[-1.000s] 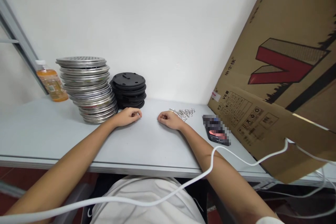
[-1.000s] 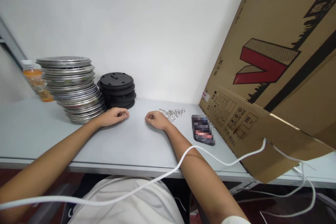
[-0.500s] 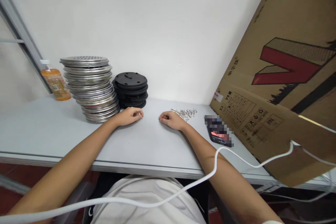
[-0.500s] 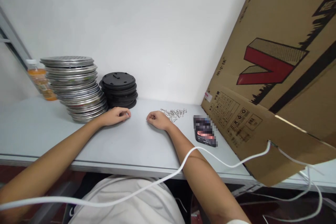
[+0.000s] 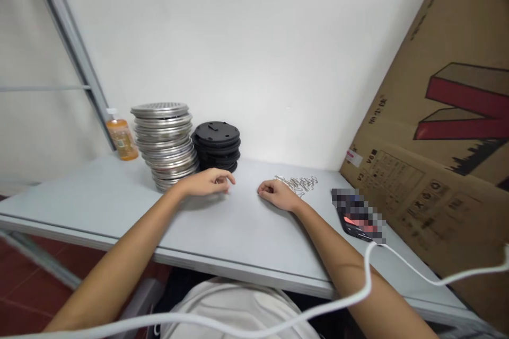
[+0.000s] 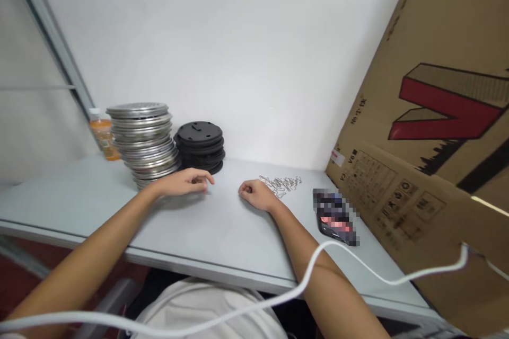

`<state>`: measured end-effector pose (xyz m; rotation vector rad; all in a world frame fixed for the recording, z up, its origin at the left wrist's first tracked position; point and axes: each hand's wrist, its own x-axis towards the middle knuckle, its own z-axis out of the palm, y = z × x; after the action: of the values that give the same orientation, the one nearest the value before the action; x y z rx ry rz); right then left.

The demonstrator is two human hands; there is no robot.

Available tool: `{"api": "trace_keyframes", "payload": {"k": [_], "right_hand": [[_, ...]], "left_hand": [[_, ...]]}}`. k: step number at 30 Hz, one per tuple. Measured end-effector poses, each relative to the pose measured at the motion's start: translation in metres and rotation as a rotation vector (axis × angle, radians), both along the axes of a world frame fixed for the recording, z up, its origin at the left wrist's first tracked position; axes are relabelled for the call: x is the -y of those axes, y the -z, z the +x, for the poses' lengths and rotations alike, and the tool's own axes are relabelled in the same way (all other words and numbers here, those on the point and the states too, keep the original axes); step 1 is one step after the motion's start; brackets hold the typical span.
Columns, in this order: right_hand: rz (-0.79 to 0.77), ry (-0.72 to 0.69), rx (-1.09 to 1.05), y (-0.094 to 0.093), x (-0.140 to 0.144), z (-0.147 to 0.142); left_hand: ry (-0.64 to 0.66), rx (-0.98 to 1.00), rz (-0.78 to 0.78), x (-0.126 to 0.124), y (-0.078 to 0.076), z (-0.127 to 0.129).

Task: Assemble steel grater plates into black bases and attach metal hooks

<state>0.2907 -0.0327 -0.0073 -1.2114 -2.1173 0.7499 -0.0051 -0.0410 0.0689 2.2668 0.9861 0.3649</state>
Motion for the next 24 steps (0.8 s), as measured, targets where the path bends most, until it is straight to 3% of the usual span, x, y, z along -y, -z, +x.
{"api": "trace_keyframes", "payload": {"k": [4, 7, 10, 12, 14, 17, 21, 24], "right_hand": [[-0.013, -0.011, -0.016, 0.001, 0.000, 0.000], [-0.015, -0.010, -0.016, 0.001, 0.000, 0.000], [-0.018, -0.013, -0.006, 0.000, 0.000, 0.000], [-0.016, -0.013, -0.005, 0.001, 0.000, -0.001], [-0.011, -0.011, -0.007, 0.001, 0.000, -0.001], [0.002, -0.009, -0.010, 0.002, 0.000, -0.001], [-0.003, -0.008, -0.022, 0.001, -0.001, -0.002], [-0.020, -0.005, -0.025, 0.000, 0.000, -0.002]], "left_hand": [[-0.099, 0.006, 0.120, 0.046, -0.080, -0.023], [-0.260, 0.085, 0.384, 0.061, -0.139, -0.050], [-0.425, 0.021, 0.660, 0.043, -0.182, -0.082], [-0.440, -0.268, 0.623, 0.015, -0.201, -0.104], [-0.457, -0.424, 0.525, -0.017, -0.212, -0.124], [-0.513, -0.495, 0.374, -0.055, -0.217, -0.143], [-0.629, -0.498, 0.187, -0.072, -0.210, -0.139], [-0.618, -0.542, 0.173, -0.077, -0.201, -0.128]]}}
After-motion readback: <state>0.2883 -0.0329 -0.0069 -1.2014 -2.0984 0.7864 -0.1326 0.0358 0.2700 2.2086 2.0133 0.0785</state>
